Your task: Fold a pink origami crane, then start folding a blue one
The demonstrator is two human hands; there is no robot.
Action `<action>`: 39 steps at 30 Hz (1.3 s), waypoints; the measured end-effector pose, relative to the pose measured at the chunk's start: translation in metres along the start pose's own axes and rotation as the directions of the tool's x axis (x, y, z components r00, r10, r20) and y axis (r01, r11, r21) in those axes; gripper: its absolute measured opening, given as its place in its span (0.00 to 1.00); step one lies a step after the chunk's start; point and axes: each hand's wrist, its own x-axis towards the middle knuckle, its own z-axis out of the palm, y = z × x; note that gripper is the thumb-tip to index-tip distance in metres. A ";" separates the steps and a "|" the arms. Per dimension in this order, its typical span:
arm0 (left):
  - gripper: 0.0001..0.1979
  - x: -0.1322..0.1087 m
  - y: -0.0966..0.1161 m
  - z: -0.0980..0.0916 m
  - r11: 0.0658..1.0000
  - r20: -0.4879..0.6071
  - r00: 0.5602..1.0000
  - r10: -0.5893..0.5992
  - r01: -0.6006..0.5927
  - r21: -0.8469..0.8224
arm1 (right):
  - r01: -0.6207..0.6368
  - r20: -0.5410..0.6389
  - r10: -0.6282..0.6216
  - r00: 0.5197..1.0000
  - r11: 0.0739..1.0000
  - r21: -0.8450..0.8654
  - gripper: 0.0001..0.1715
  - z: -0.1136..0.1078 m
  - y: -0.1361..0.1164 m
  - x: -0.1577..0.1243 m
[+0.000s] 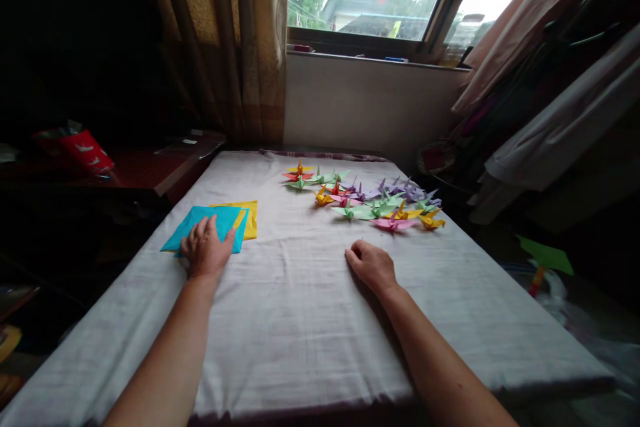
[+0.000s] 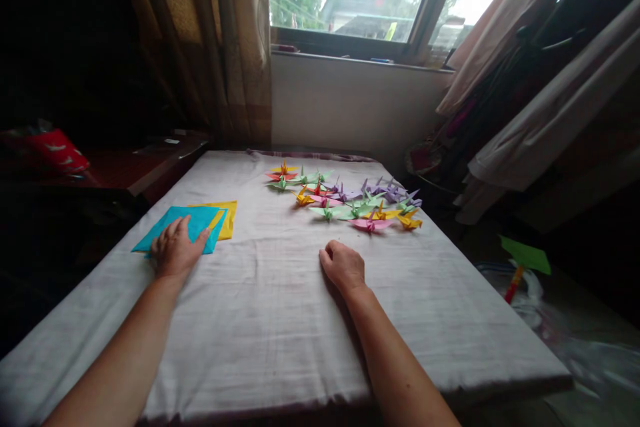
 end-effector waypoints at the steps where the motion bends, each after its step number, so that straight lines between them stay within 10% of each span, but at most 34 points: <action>1: 0.29 0.001 -0.005 0.000 0.998 0.048 0.998 -0.042 0.039 0.047 | -0.001 -0.019 0.001 1.000 1.000 -0.001 0.12 0.002 -0.001 -0.002; 25: 0.14 -0.010 0.000 -0.005 0.980 -0.143 0.970 0.197 -0.199 -0.001 | 0.034 -0.094 -0.023 0.995 0.993 0.117 0.12 0.009 0.010 -0.006; 33: 0.11 -0.014 0.011 0.006 0.892 0.062 0.889 0.453 -0.452 -0.036 | 0.029 -0.101 -0.014 0.995 0.988 0.149 0.11 0.010 0.010 -0.005; 39: 0.22 -0.013 0.006 0.013 0.935 0.119 0.930 0.347 -0.353 0.030 | 0.033 -0.104 -0.017 0.994 0.987 0.157 0.12 0.011 0.012 -0.004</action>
